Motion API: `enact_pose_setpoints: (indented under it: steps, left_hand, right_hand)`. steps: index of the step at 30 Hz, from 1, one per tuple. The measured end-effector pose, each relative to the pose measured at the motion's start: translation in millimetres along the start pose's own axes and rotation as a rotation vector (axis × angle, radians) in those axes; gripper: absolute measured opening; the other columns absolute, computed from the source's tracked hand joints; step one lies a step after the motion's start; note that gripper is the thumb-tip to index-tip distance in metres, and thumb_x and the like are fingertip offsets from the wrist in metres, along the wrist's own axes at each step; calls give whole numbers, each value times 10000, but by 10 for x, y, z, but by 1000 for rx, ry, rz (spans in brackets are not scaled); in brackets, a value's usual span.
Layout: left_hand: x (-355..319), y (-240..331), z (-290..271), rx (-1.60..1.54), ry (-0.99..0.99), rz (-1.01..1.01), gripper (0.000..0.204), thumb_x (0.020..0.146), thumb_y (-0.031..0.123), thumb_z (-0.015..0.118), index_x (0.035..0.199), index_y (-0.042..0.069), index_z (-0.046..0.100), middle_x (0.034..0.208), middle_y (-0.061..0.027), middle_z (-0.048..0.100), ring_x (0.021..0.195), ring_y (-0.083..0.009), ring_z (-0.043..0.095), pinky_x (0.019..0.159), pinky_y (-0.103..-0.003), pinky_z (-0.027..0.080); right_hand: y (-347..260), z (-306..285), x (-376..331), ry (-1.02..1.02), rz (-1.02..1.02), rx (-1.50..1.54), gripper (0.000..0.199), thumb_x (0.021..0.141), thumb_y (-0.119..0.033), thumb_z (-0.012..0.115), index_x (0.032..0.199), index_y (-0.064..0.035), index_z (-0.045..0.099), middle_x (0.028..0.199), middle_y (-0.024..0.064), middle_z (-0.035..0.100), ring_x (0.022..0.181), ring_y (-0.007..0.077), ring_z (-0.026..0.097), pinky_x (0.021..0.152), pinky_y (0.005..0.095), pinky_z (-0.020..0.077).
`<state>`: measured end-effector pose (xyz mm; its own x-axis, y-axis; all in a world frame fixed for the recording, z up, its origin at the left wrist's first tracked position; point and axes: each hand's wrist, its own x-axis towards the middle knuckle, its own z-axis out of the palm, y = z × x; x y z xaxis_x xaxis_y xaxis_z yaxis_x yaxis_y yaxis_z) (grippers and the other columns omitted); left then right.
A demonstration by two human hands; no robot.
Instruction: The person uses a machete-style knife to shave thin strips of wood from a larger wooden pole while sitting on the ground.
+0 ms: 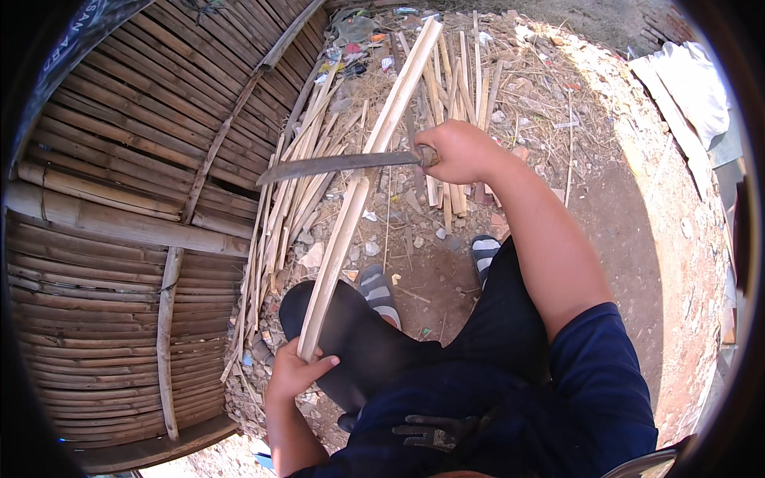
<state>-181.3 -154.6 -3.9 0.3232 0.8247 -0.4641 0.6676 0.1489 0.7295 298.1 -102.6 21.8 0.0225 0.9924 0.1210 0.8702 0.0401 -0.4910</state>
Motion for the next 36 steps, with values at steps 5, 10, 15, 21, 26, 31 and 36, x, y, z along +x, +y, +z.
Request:
enact_pose_setpoints:
  steps: [5,10,15,21,26,31,36]
  left_hand:
    - [-18,94,9,37,10,-4,333,753,148,948,845,61,640,696,52,588,630,-47,530,566,-234,443]
    - [3,25,-8,-48,-49,-13,311,778,131,933,846,62,637,698,55,588,630,-42,528,561,-234,437]
    - [-62,317,61,-186,-166,-27,338,802,122,919,944,66,617,677,50,571,572,-42,532,506,-226,428]
    - [494,826,238,-257,-204,137,403,793,181,926,1007,55,608,719,23,595,557,-59,552,479,-230,445]
    - [1078,1488,531,-216,-195,174,455,789,230,925,1048,50,597,750,13,599,583,-74,556,494,-245,460]
    - [1264,1337,859,-338,-306,133,475,791,237,920,1068,50,582,775,2,592,617,-80,565,513,-257,471]
    - [1261,1293,904,-364,-319,123,463,787,207,916,1059,34,584,751,4,604,572,-78,564,490,-231,466]
  right_hand:
    - [265,-29,25,252,199,47,421,843,-297,801,1149,-17,732,950,263,726,922,433,704,817,482,551]
    - [-104,35,-106,77,4,-25,340,787,-228,784,1066,-44,722,883,233,718,881,430,700,787,511,556]
    - [-484,-10,-173,-25,-175,-157,292,680,-148,756,953,-67,695,803,188,700,833,418,702,739,525,557]
    - [-96,-265,-105,245,102,-66,406,768,-166,731,1170,-105,726,931,207,740,914,402,718,819,497,585]
    - [-45,-255,-172,141,131,-179,371,760,-153,731,1128,-110,731,906,191,738,907,395,719,813,502,581]
    - [-120,-115,-139,-66,80,-259,306,731,-130,721,1036,-108,731,861,175,725,879,396,714,787,513,575]
    - [315,-67,29,112,193,-105,206,811,-219,772,908,-45,723,783,208,694,784,408,689,724,484,534]
